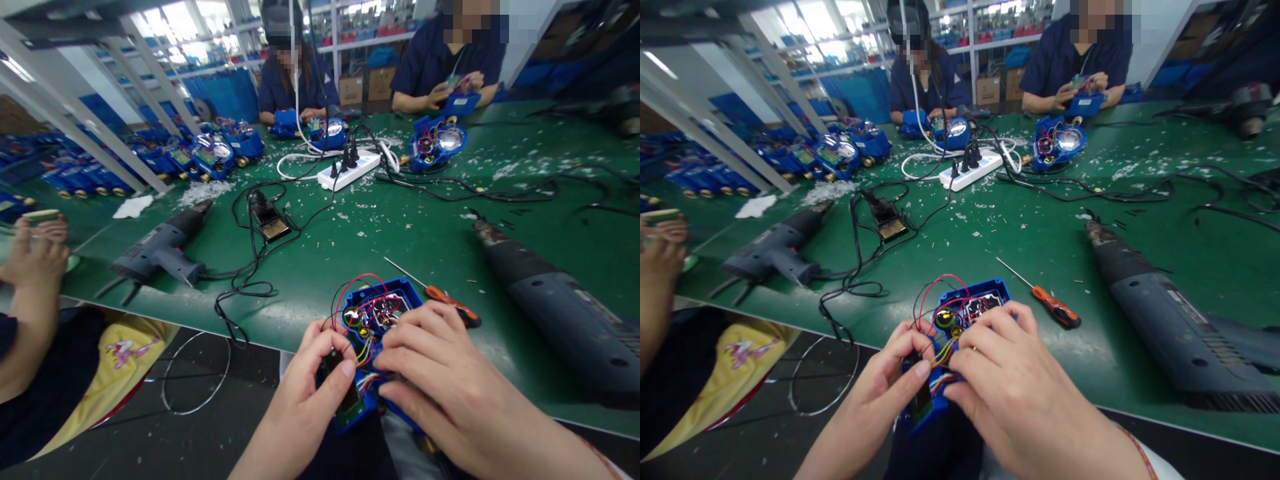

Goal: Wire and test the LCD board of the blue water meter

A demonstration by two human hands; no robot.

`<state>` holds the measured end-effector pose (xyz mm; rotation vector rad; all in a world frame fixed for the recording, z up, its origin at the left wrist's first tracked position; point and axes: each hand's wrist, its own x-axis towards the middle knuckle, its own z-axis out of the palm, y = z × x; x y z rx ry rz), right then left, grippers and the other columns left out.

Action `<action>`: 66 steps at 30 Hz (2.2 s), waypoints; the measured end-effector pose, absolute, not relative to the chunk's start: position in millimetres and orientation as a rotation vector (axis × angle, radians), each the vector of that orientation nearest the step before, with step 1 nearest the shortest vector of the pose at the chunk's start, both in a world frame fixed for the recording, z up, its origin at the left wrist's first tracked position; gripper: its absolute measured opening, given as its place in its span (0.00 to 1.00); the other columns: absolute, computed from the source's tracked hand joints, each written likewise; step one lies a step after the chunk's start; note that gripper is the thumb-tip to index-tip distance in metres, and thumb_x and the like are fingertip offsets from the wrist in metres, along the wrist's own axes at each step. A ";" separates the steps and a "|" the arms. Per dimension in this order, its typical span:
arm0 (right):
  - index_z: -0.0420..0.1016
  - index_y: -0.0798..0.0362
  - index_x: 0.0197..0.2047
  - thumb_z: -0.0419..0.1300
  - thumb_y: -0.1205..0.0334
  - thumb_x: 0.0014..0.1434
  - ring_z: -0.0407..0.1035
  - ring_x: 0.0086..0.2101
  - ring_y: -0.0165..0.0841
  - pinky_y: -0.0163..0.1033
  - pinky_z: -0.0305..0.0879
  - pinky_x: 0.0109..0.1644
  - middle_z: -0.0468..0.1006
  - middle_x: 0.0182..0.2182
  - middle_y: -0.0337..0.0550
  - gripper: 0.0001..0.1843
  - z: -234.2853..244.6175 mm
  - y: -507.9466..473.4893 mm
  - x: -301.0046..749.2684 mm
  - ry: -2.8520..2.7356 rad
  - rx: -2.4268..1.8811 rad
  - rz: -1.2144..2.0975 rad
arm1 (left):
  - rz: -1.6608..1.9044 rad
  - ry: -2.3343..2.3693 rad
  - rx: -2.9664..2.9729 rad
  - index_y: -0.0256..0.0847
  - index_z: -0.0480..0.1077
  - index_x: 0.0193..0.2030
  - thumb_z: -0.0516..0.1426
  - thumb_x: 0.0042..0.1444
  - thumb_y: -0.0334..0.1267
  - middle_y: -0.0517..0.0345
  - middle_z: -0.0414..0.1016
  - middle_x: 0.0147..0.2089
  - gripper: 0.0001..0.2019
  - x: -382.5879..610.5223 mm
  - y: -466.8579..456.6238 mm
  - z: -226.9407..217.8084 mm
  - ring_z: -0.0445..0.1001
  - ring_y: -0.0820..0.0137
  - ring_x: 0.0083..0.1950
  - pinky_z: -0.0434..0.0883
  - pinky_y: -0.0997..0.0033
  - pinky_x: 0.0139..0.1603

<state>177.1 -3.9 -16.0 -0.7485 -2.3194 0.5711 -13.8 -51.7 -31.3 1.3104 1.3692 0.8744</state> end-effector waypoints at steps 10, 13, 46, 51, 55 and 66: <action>0.70 0.54 0.33 0.54 0.76 0.62 0.65 0.38 0.32 0.41 0.55 0.49 0.75 0.34 0.39 0.10 -17.7 -6.9 178.8 -2.322 -0.764 0.715 | 0.958 1.362 1.428 0.50 0.65 0.46 0.55 0.62 0.37 0.57 0.64 0.54 0.07 -7.4 -65.6 -33.3 0.59 0.64 0.63 0.58 0.64 0.63; 0.70 0.53 0.34 0.52 0.78 0.61 0.65 0.38 0.32 0.42 0.54 0.50 0.74 0.33 0.40 0.12 -20.7 -9.6 181.1 -2.248 -0.769 0.715 | 0.872 1.359 1.507 0.47 0.71 0.38 0.56 0.60 0.37 0.55 0.65 0.54 0.03 -2.3 -64.5 -25.8 0.59 0.61 0.64 0.59 0.63 0.63; 0.67 0.54 0.25 0.61 0.71 0.54 0.65 0.27 0.27 0.33 0.59 0.35 0.70 0.22 0.33 0.09 -33.5 -39.8 171.7 -1.762 -1.021 0.652 | 0.998 1.500 1.531 0.44 0.74 0.29 0.58 0.56 0.37 0.53 0.69 0.48 0.06 14.2 -64.5 -29.6 0.67 0.61 0.56 0.63 0.66 0.58; 0.77 0.51 0.31 0.63 0.59 0.54 0.68 0.31 0.33 0.36 0.60 0.38 0.75 0.27 0.37 0.05 -38.6 -31.4 179.3 -1.589 -1.182 1.002 | 1.000 1.447 1.662 0.44 0.74 0.29 0.58 0.56 0.37 0.53 0.72 0.49 0.06 12.0 -67.3 -34.9 0.67 0.61 0.57 0.63 0.67 0.58; 0.77 0.53 0.24 0.62 0.53 0.54 0.66 0.30 0.34 0.36 0.59 0.33 0.73 0.23 0.41 0.14 -41.1 -23.7 183.3 -1.445 -1.253 1.197 | 0.985 1.458 1.678 0.45 0.74 0.28 0.59 0.55 0.38 0.53 0.72 0.50 0.06 11.5 -65.8 -38.0 0.66 0.60 0.59 0.64 0.67 0.58; 0.77 0.52 0.29 0.59 0.50 0.60 0.68 0.32 0.33 0.37 0.61 0.37 0.75 0.28 0.41 0.16 -45.7 -16.5 191.0 -1.469 -1.176 1.215 | 1.013 1.524 1.598 0.43 0.71 0.25 0.57 0.55 0.39 0.53 0.68 0.49 0.09 11.4 -48.0 -17.7 0.67 0.62 0.56 0.63 0.68 0.57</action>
